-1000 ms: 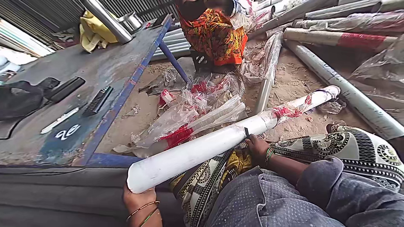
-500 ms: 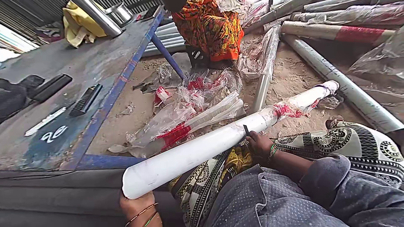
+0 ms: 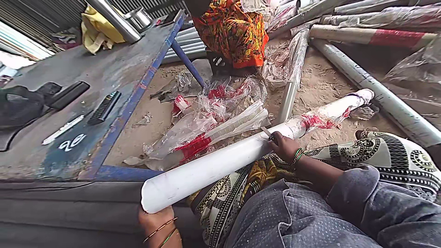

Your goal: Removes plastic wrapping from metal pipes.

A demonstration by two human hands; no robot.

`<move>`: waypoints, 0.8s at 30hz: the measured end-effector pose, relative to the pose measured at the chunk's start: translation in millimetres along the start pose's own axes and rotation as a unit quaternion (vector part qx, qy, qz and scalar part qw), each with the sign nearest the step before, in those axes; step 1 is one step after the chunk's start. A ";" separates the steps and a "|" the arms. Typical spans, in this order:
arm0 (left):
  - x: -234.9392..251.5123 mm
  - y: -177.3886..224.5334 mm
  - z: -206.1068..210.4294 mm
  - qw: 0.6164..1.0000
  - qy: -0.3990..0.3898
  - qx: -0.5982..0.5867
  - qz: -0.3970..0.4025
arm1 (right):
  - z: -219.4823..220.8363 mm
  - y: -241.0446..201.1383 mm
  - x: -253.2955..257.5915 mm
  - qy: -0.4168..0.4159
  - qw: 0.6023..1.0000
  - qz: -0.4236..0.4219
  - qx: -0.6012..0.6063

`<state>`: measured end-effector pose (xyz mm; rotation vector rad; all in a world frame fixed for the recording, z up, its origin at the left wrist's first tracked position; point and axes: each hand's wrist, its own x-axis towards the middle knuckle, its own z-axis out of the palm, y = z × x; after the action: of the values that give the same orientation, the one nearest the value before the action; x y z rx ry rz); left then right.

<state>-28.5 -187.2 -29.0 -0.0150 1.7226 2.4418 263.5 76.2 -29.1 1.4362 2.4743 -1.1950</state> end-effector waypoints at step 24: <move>-4.0 -1.9 -1.5 1.000 -0.009 -0.020 0.005 | -2.0 -13.8 17.5 0.022 0.999 -0.025 -0.041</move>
<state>-24.5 -188.5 -30.9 0.0103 1.6707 2.4751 243.7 86.3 -26.3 1.4017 2.5704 -1.0675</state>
